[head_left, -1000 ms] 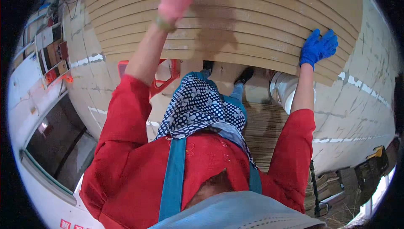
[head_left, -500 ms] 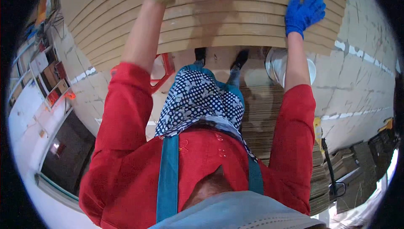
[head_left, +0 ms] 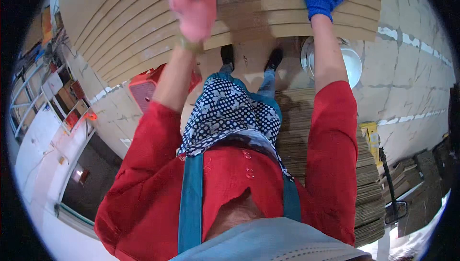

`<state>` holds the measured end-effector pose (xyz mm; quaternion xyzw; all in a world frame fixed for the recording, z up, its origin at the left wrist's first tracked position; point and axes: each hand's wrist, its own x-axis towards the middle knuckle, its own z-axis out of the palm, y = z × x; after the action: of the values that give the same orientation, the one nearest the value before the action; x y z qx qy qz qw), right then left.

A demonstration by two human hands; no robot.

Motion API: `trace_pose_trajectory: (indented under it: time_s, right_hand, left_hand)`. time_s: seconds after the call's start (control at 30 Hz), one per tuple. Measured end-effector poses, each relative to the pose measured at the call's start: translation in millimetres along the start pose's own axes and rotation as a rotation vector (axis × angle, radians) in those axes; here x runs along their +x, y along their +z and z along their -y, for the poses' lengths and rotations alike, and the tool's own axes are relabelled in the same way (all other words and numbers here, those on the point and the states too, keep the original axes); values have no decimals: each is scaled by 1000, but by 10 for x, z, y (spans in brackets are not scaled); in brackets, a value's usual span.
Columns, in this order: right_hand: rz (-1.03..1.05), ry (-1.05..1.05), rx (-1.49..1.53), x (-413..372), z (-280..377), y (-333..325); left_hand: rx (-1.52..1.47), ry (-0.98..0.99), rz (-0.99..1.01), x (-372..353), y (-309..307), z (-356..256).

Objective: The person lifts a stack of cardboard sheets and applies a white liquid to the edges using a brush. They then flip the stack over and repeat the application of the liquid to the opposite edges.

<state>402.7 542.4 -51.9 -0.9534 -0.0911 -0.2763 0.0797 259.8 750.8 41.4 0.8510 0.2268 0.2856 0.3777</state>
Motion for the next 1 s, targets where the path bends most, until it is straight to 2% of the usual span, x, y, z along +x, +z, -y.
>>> trace_pose_trajectory:
  time_s: [0.03, 0.1, 0.2, 0.27, 0.33, 0.37, 0.4, 0.47, 0.53, 0.63, 0.67, 0.73, 0.8, 0.83, 0.93, 1.0]
  right_hand:
    - [-8, -1, 12, 3, -1, 14]
    - [-28, -5, 39, 16, -4, 13]
    - [-49, -11, 70, 31, 2, -22]
    - [-60, -8, 88, 32, -2, -31]
    - [-71, -10, 130, 48, -3, -49]
    - [-78, -8, 150, 64, -2, -70]
    - [-87, -2, 150, 98, 6, -114]
    - [57, 218, 651, 149, 27, -254]
    - [140, 333, 900, 133, 15, -257]
    - [-36, -11, 185, 104, -11, -145]
    - [-34, -10, 186, 95, -13, -144]
    - [-53, -5, 190, 107, -8, -150]
    - [-57, 3, 191, 101, -23, -145]
    - [-63, 7, 201, 91, -11, -147]
    - [-85, 20, 213, 118, -8, -194]
    - [101, 203, 601, 170, -9, -325]
  left_hand:
    - [498, 264, -154, 205, 304, 382]
    - [985, 532, -308, 290, 591, 584]
    - [846, 521, 1, 10, 847, 537]
    - [213, 410, -65, -548, 621, 366]
    - [184, 319, 269, -934, 358, 229]
    - [183, 329, 271, -907, 355, 178]
    - [149, 224, 230, -839, 370, 117]
    - [80, 3, 145, -653, 413, -28]
    - [51, 242, 45, 22, 554, -306]
    - [278, 425, -107, 592, 973, -349]
    - [382, 307, 19, 683, 1050, -399]
    - [434, 183, 232, 589, 1012, -475]
    - [287, 319, 244, 87, 913, -285]
    - [189, 458, 160, -224, 884, -86]
    - [151, 465, 180, -831, 683, -43]
    - [77, 446, 217, -878, 567, -64]
